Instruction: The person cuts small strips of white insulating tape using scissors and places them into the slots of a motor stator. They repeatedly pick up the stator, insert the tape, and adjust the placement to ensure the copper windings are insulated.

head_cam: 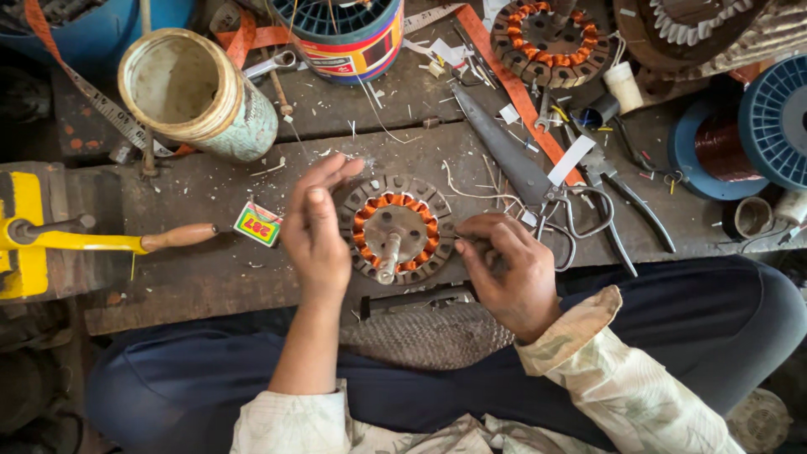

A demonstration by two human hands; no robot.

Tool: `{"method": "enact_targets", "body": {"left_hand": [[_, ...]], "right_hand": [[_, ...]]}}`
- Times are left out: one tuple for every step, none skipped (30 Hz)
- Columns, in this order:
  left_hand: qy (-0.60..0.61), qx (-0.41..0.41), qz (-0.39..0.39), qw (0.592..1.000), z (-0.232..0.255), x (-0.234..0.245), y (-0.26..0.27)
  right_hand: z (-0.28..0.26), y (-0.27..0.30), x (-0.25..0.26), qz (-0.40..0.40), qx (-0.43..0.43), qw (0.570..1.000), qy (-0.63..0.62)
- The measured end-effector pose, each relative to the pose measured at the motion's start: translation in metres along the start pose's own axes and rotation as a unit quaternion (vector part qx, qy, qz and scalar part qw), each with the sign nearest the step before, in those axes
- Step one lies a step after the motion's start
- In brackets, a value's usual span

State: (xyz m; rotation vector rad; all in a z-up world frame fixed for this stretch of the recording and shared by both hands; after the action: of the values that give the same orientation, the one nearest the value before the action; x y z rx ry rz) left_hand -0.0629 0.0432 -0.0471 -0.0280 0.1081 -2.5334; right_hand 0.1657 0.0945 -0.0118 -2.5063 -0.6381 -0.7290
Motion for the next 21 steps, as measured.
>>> {"method": "enact_targets", "body": {"left_hand": [[0.024,-0.004,-0.02,1.0,0.002,0.001,0.0],[0.047,-0.007,-0.04,0.998,0.006,0.003,0.001],[0.071,-0.01,-0.058,0.996,0.011,0.004,0.004],[0.053,-0.027,-0.074,0.995,0.017,0.003,0.007],[0.037,-0.044,-0.092,0.994,0.023,0.001,0.009],[0.02,-0.061,-0.109,0.992,0.03,-0.001,0.011],[-0.031,-0.081,-0.115,0.989,0.038,-0.001,0.013],[-0.082,-0.101,-0.122,0.984,0.047,0.0,0.016],[-0.133,-0.121,-0.127,0.975,0.055,0.001,0.017],[-0.136,-0.121,-0.173,0.968,0.063,0.002,0.019],[-0.139,-0.122,-0.218,0.958,0.07,0.004,0.02],[-0.141,-0.123,-0.263,0.946,0.075,0.004,0.022],[-0.142,-0.12,-0.279,0.942,0.078,0.004,0.023],[-0.142,-0.117,-0.296,0.937,0.08,0.004,0.024],[-0.144,-0.115,-0.311,0.933,0.081,0.004,0.025],[-0.142,-0.113,-0.297,0.937,0.082,0.003,0.024],[-0.14,-0.111,-0.283,0.942,0.08,0.0,0.024],[-0.138,-0.109,-0.269,0.947,0.079,-0.002,0.025],[-0.134,-0.095,-0.249,0.954,0.079,-0.003,0.025],[-0.13,-0.081,-0.23,0.961,0.077,-0.004,0.025],[-0.125,-0.063,-0.211,0.967,0.076,-0.006,0.027]], "right_hand": [[-0.001,-0.001,0.0,-0.002,-0.003,1.0,0.002],[-0.002,-0.001,0.0,-0.004,-0.005,1.0,0.005],[-0.003,-0.001,-0.001,-0.007,-0.008,1.0,0.006],[-0.003,-0.001,-0.001,-0.005,-0.005,1.0,0.008],[-0.004,-0.001,-0.001,-0.002,-0.003,1.0,0.012],[-0.004,-0.001,-0.001,0.001,-0.001,1.0,0.016],[-0.004,0.0,0.0,0.003,0.001,1.0,0.018],[-0.004,0.0,0.001,0.006,0.003,1.0,0.019],[-0.004,0.001,0.002,0.008,0.006,1.0,0.021],[-0.006,0.003,0.002,0.017,0.008,1.0,0.024],[-0.007,0.005,0.003,0.026,0.011,0.999,0.027],[-0.008,0.006,0.003,0.035,0.014,0.999,0.029],[-0.01,0.009,0.002,0.036,0.041,0.998,0.018],[-0.013,0.012,0.0,0.037,0.067,0.997,0.006],[-0.016,0.013,-0.002,0.037,0.095,0.995,-0.006],[-0.016,0.013,-0.008,0.009,0.092,0.996,-0.007],[-0.017,0.012,-0.014,-0.019,0.089,0.996,-0.007],[-0.018,0.012,-0.02,-0.047,0.086,0.995,-0.008],[-0.019,0.012,-0.025,-0.066,0.054,0.996,-0.029],[-0.021,0.012,-0.031,-0.085,0.021,0.995,-0.05],[-0.023,0.014,-0.036,-0.105,-0.015,0.992,-0.07]]}}
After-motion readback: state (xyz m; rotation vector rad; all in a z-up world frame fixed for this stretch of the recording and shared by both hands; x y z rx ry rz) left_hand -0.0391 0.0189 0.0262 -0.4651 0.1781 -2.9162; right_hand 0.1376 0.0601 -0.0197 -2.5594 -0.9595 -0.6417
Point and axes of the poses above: each hand's wrist, its own y-axis away from the middle knuckle, its own x-axis out of the back of the hand, z = x × y, the point moved 3 cm from there along -y, towards the middle knuckle, and after that the axes turned 9 degrees about x, right-handed, at the moved point
